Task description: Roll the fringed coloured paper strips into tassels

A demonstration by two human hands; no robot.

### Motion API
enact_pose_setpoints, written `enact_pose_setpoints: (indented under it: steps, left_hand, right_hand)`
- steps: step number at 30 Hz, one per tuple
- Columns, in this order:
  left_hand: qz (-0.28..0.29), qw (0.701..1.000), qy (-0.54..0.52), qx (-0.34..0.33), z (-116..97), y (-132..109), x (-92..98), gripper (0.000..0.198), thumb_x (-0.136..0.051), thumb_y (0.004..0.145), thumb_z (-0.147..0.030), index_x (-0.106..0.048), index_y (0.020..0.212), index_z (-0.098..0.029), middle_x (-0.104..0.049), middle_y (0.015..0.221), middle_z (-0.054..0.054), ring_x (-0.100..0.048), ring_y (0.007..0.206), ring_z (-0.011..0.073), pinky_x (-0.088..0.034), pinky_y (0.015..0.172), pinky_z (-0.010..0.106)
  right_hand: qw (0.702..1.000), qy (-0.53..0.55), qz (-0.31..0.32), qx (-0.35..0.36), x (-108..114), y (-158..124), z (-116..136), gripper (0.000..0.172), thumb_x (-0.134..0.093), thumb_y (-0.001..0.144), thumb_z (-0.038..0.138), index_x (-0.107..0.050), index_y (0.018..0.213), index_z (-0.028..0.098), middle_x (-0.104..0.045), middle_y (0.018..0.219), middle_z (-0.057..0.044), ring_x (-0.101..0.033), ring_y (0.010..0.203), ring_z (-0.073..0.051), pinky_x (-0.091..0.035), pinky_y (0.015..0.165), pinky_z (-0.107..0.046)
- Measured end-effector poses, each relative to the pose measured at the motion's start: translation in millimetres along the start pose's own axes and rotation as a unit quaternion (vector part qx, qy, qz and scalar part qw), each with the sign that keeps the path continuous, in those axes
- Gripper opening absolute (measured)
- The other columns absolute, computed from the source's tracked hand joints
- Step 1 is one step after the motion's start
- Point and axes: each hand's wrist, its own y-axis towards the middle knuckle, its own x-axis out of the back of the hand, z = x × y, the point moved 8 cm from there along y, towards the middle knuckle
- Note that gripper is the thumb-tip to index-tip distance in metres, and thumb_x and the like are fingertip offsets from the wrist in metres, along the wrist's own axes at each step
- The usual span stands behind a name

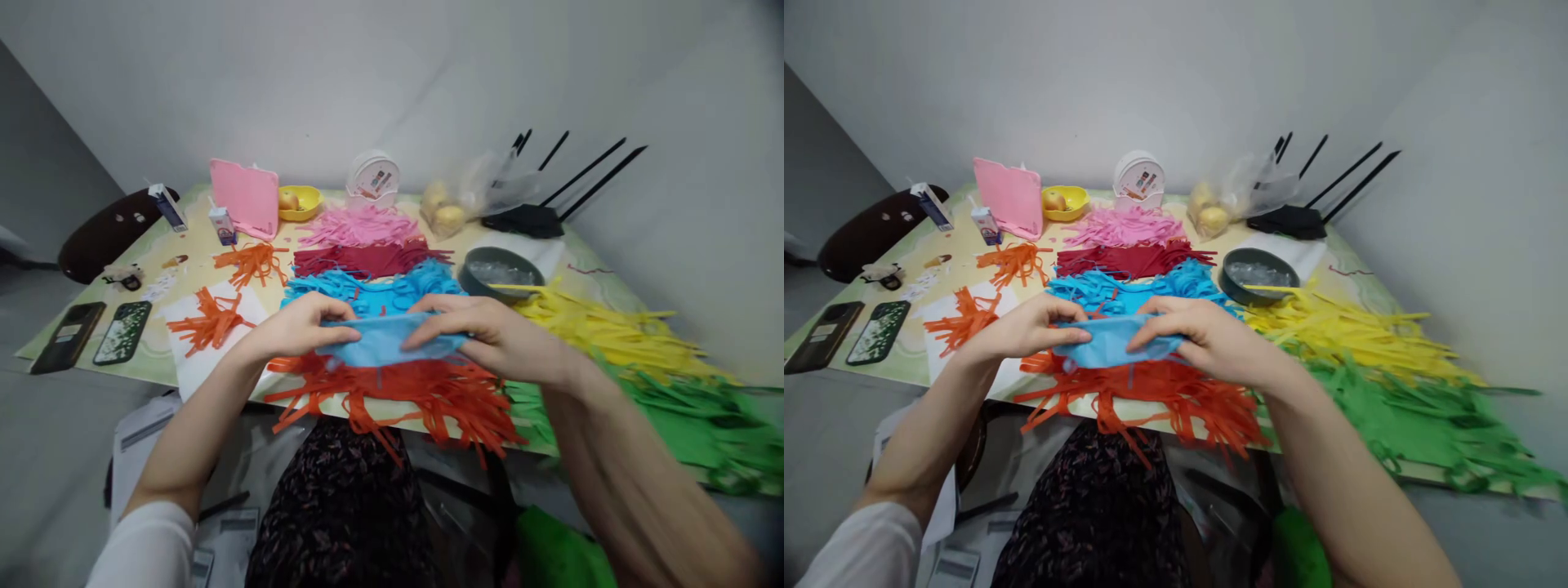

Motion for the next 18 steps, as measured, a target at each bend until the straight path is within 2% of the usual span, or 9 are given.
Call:
enact_pose_setpoints:
  steps: [1,3,5,7,9,10,11,13,18]
  left_hand:
    - [-0.01,1.0,0.029,0.001,-0.3,1.5,0.6,0.032,-0.061,0.085,-0.042,-0.062,0.071,-0.014,-0.051,0.061,-0.003,-0.045,0.058,0.0098,-0.033,0.056,0.022]
    - [-0.026,0.997,0.078,-0.006,-4.4,2.6,2.2,0.029,-0.06,0.086,-0.039,-0.061,0.07,-0.014,-0.051,0.062,-0.003,-0.044,0.059,0.0101,-0.032,0.057,0.022]
    - [-0.027,0.992,0.119,-0.014,-10.8,2.4,1.4,0.026,-0.058,0.087,-0.034,-0.061,0.07,-0.015,-0.054,0.064,-0.003,-0.046,0.061,0.0108,-0.032,0.059,0.023]
    - [-0.025,0.989,0.145,-0.022,-17.2,1.9,-0.6,0.023,-0.057,0.087,-0.031,-0.061,0.071,-0.015,-0.056,0.066,-0.003,-0.047,0.062,0.0113,-0.032,0.06,0.023]
    - [-0.034,0.986,0.16,-0.02,-20.2,1.1,-0.8,0.02,-0.058,0.087,-0.029,-0.061,0.073,-0.015,-0.058,0.067,-0.002,-0.049,0.062,0.0118,-0.032,0.062,0.024]
    - [-0.041,0.985,0.164,-0.013,-19.7,0.7,0.0,0.019,-0.059,0.086,-0.028,-0.062,0.074,-0.015,-0.059,0.068,-0.002,-0.05,0.063,0.0121,-0.032,0.062,0.024]
    - [-0.051,0.985,0.165,-0.005,-18.1,0.2,1.4,0.018,-0.06,0.086,-0.028,-0.062,0.074,-0.015,-0.059,0.068,-0.002,-0.05,0.064,0.0124,-0.033,0.063,0.024]
    - [-0.061,0.985,0.158,0.011,-13.1,-0.5,3.6,0.019,-0.062,0.084,-0.03,-0.061,0.073,-0.015,-0.059,0.067,-0.002,-0.051,0.064,0.0128,-0.032,0.063,0.024]
    - [-0.067,0.994,0.087,0.002,-5.3,-0.1,5.6,0.026,-0.064,0.083,-0.037,-0.056,0.07,-0.016,-0.054,0.066,-0.004,-0.049,0.065,0.0124,-0.035,0.063,0.024]
  right_hand:
    - [0.999,-0.019,0.029,-0.018,1.6,-3.4,-2.5,0.034,-0.055,0.092,0.023,-0.072,0.121,0.026,-0.07,0.12,-0.006,-0.066,0.108,-0.022,-0.051,0.092,-0.03]
    - [0.996,-0.04,0.046,-0.058,7.4,-7.2,-6.9,0.056,-0.064,0.09,0.035,-0.053,0.144,0.028,-0.06,0.141,-0.006,-0.061,0.123,-0.024,-0.049,0.1,-0.032]
    - [0.995,-0.046,0.006,-0.087,11.9,-3.6,-8.5,0.066,-0.068,0.087,0.042,-0.047,0.148,0.027,-0.056,0.146,-0.006,-0.058,0.127,-0.026,-0.048,0.102,-0.034]
    - [0.993,-0.055,-0.034,-0.103,6.4,5.8,-9.6,0.051,-0.068,0.086,0.041,-0.059,0.134,0.024,-0.066,0.134,-0.007,-0.063,0.118,-0.027,-0.05,0.097,-0.036]
    - [0.989,-0.074,-0.034,-0.127,-8.2,16.2,-14.0,0.024,-0.065,0.088,0.034,-0.07,0.108,0.022,-0.076,0.106,-0.006,-0.07,0.095,-0.023,-0.051,0.081,-0.032]
    - [0.987,-0.078,-0.028,-0.138,-15.4,20.2,-16.5,0.014,-0.064,0.088,0.031,-0.071,0.095,0.021,-0.076,0.091,-0.004,-0.069,0.082,-0.021,-0.05,0.072,-0.029]
    - [0.986,-0.076,-0.024,-0.147,-20.7,23.2,-18.5,0.011,-0.063,0.088,0.029,-0.069,0.085,0.021,-0.074,0.08,-0.002,-0.066,0.072,-0.018,-0.047,0.066,-0.027]
    - [0.985,-0.065,-0.033,-0.155,-23.6,25.5,-20.1,0.013,-0.064,0.086,0.028,-0.066,0.076,0.02,-0.069,0.069,0.001,-0.06,0.062,-0.015,-0.042,0.06,-0.025]
    - [0.984,-0.043,-0.048,-0.167,-15.2,22.2,-18.9,0.012,-0.066,0.083,0.029,-0.066,0.076,0.02,-0.067,0.069,0.001,-0.056,0.061,-0.014,-0.038,0.06,-0.025]
